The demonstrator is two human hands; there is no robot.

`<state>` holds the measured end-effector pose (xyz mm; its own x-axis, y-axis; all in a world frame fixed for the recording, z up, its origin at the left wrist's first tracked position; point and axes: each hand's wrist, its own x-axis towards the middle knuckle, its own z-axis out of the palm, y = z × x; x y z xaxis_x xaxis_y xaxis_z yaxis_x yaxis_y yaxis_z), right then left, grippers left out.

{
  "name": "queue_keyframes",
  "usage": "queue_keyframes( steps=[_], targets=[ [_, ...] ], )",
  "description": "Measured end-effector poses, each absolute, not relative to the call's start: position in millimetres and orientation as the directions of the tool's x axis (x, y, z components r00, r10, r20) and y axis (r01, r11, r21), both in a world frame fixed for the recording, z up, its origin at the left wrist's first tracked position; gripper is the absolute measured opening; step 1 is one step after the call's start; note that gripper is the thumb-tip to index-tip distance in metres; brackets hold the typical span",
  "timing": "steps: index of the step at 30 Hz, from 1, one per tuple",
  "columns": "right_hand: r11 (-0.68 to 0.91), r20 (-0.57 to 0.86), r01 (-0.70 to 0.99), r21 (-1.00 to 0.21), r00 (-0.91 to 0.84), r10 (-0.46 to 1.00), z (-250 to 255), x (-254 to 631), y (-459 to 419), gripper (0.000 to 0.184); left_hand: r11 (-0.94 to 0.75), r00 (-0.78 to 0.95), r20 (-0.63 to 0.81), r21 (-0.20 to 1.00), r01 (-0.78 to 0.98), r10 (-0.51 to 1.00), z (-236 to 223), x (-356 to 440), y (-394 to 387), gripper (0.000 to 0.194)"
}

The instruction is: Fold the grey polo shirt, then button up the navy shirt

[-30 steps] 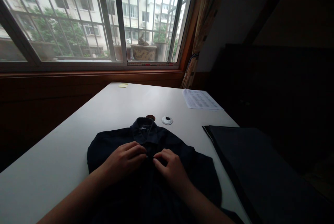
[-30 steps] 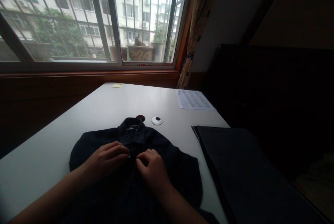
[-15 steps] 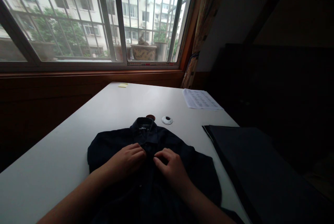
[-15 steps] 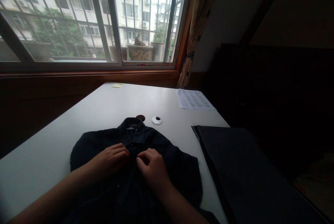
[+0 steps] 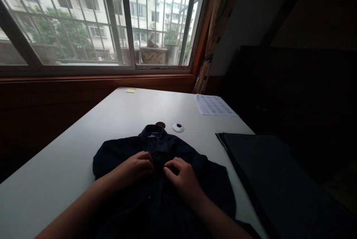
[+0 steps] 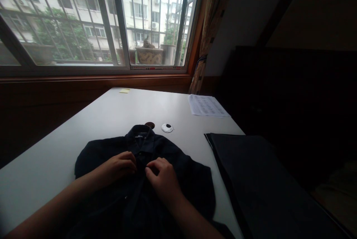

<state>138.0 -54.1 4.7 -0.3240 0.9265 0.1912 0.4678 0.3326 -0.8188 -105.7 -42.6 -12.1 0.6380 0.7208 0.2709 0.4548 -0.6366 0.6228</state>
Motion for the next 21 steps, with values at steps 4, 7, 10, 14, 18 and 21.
queue_keyframes(
  steps=[4,7,10,14,18,21],
  targets=[
    [0.338,0.194,0.474,-0.813,-0.326,0.925,5.5,138.4,-54.9,0.008,-0.645,0.621,0.300,0.613,0.456,0.724,-13.6,-103.2,-42.7,0.014],
    [0.337,0.192,0.475,-0.813,-0.327,0.925,6.2,138.0,-54.9,0.008,-0.646,0.617,0.303,0.606,0.463,0.726,-12.8,-100.9,-43.6,0.011],
    [0.337,0.190,0.481,-0.810,-0.329,0.925,6.2,137.5,-54.4,0.008,-0.642,0.611,0.305,0.612,0.461,0.730,-12.3,-100.4,-43.8,0.010],
    [0.337,0.190,0.486,-0.806,-0.326,0.926,5.3,137.5,-54.1,0.007,-0.628,0.617,0.276,0.618,0.473,0.737,-13.4,-102.1,-43.3,0.012],
    [0.340,0.193,0.474,-0.812,-0.332,0.923,4.6,137.9,-54.4,0.007,-0.623,0.615,0.271,0.622,0.475,0.740,-13.1,-102.1,-43.8,0.013],
    [0.347,0.200,0.475,-0.809,-0.333,0.921,3.9,138.3,-54.3,0.007,-0.637,0.619,0.290,0.618,0.462,0.730,-12.2,-101.0,-44.1,0.013]
  ],
)
